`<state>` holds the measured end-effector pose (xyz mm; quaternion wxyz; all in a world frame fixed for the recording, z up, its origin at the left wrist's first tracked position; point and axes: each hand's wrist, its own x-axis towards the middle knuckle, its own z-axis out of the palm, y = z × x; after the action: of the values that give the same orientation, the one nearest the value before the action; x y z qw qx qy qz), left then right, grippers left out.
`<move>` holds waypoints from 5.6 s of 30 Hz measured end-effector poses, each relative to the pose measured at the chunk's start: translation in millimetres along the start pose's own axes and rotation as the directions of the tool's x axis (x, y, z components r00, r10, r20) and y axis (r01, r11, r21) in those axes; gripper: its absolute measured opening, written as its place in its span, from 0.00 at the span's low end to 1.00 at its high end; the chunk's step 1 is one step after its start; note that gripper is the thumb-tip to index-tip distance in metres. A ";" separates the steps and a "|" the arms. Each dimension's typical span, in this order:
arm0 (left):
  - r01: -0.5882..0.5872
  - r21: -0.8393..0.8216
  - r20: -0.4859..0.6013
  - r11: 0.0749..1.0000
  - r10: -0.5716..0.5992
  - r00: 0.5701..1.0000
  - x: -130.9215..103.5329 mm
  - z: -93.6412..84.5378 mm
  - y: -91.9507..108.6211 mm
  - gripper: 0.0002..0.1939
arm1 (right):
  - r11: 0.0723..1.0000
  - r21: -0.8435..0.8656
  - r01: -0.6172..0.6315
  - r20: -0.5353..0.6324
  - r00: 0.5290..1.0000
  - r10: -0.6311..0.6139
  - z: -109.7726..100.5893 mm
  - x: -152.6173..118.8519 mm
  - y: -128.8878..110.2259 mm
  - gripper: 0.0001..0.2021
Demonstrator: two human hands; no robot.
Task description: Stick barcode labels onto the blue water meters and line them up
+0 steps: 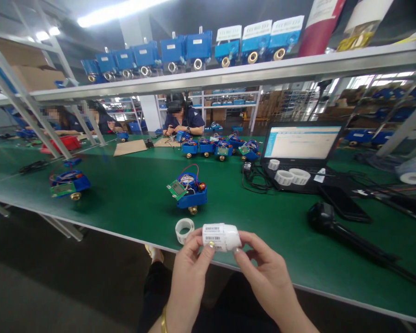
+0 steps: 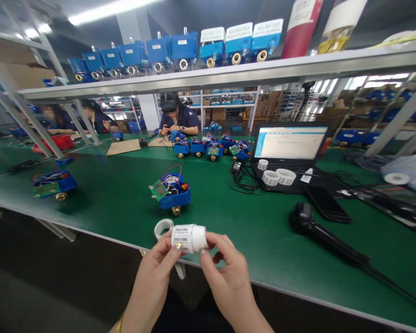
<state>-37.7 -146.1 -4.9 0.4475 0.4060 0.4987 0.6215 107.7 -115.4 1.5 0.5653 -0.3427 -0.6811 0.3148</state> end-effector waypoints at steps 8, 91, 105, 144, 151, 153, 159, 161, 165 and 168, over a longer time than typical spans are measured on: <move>0.016 0.038 -0.030 0.999 -0.015 0.999 1.7 -0.3 -3.8 0.10 | 0.991 -0.027 -0.132 -0.056 0.990 0.131 1.0 -2.8 7.4 0.07; 0.170 0.202 0.065 0.965 -0.186 0.980 1.4 3.4 10.1 0.11 | 0.988 -0.051 -0.148 0.071 0.986 0.151 -17.6 -4.7 20.0 0.08; -0.268 0.470 0.218 0.841 0.184 0.959 -2.1 2.6 12.0 0.09 | 0.972 -0.175 -0.156 0.106 0.979 0.176 -22.8 -3.2 20.2 0.04; -0.420 0.648 0.193 0.636 0.395 0.898 1.3 -2.7 -12.4 0.12 | 0.820 0.352 -0.452 0.091 0.888 0.451 -25.4 9.1 35.5 0.19; -0.256 0.694 -0.012 0.673 0.366 0.931 -4.2 -32.0 -27.5 0.11 | 0.983 0.085 -0.166 -0.053 0.984 0.171 10.4 45.5 62.3 0.11; -0.205 0.719 -0.105 0.664 0.395 0.913 -6.1 -45.9 -27.5 0.13 | 0.997 0.027 -0.079 -0.052 0.995 0.080 33.3 58.9 66.1 0.09; -0.103 0.729 -0.230 0.676 0.384 0.894 -15.4 -79.2 -25.7 0.17 | 0.996 -0.072 -0.046 -0.049 0.998 0.043 84.5 85.8 83.2 0.06; -0.067 0.733 -0.267 0.676 0.377 0.887 -18.9 -85.3 -26.9 0.18 | 0.995 -0.090 -0.053 -0.058 0.997 0.048 92.3 88.3 86.4 0.05; -0.024 0.733 -0.301 0.679 0.357 0.884 -21.6 -91.2 -28.4 0.18 | 0.990 -0.129 -0.062 -0.082 0.995 0.051 100.3 89.4 85.8 0.03; -0.027 0.734 -0.297 0.679 0.356 0.886 -20.7 -93.7 -28.5 0.18 | 0.984 -0.178 -0.022 -0.109 0.994 0.002 103.9 90.3 83.6 0.03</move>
<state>-116.9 -187.1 -50.3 0.0690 0.4558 0.7359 0.4959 3.1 2.0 -33.6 0.5667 -0.4128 -0.6727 0.2367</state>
